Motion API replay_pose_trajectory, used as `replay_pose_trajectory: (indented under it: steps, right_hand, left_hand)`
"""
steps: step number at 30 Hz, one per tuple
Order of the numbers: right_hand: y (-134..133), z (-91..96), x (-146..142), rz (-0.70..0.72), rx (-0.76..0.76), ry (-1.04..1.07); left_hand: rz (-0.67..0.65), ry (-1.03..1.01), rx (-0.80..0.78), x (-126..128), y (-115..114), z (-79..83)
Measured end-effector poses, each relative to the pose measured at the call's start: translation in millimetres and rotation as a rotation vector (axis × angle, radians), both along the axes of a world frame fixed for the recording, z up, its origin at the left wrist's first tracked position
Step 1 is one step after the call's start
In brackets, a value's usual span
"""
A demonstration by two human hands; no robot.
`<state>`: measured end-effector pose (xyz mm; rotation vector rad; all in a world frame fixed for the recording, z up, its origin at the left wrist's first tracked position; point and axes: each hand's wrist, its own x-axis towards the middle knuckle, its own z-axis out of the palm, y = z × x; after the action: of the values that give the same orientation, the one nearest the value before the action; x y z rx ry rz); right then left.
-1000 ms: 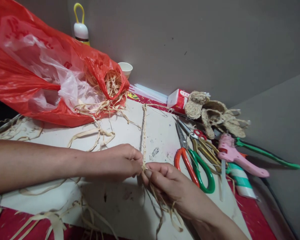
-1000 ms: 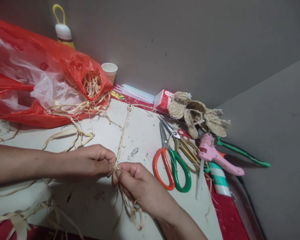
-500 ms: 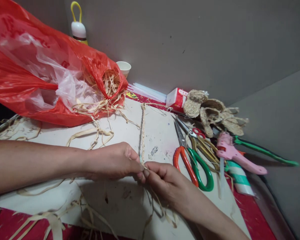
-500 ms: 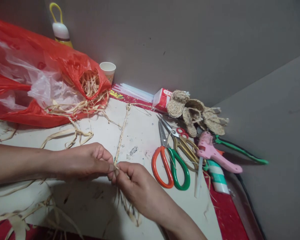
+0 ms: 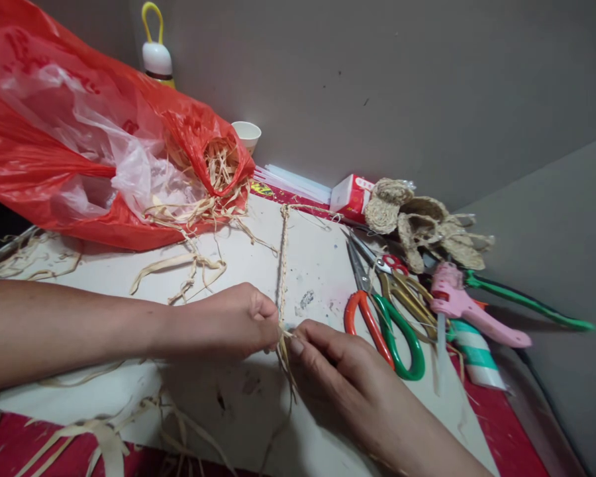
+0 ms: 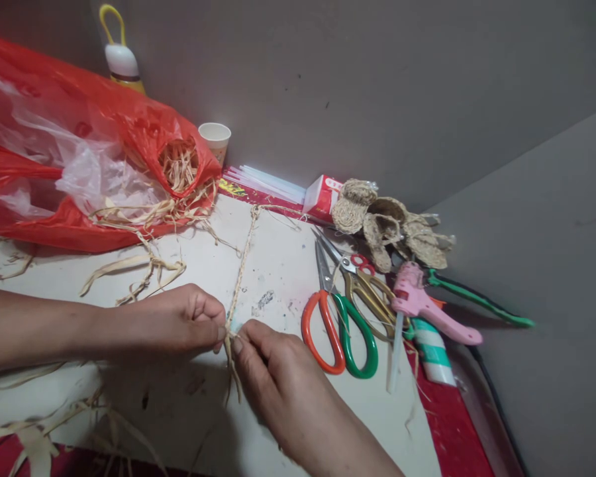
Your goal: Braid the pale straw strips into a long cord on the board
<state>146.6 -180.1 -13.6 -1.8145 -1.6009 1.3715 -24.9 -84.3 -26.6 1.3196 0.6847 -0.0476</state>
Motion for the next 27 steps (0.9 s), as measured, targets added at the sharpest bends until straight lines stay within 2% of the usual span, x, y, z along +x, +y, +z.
replay_pose_trajectory:
  steps: [5,7,12,17,22,27]
  right_hand:
    - [-1.5,2.1,-12.2,-0.123,-0.079,0.174]
    - [-3.8,2.6,-19.6,-0.131,-0.037,0.184]
    - [-12.3,-3.5,-28.0,-0.038,0.204,-0.112]
    - [-19.5,-11.1,-27.1,0.027,0.321,-0.411]
    - [-21.8,-9.3,-29.0,0.042,0.357,-0.532]
    - [-22.4,-13.7,-28.1,0.069,0.454,-0.632]
  left_hand:
    - [-0.013,-0.038,-0.01,-0.4,-0.8,0.6]
    - [-0.014,-0.038,-0.008,-0.1,-0.4,0.8]
    - [0.008,0.024,-0.035,0.0,2.4,1.9]
    - [0.07,-0.022,-0.079,-0.1,2.2,4.2]
    - [0.1,-0.07,-0.133,-0.6,-1.6,0.9]
    - [0.111,-0.139,-0.12,-1.5,-5.2,-1.2]
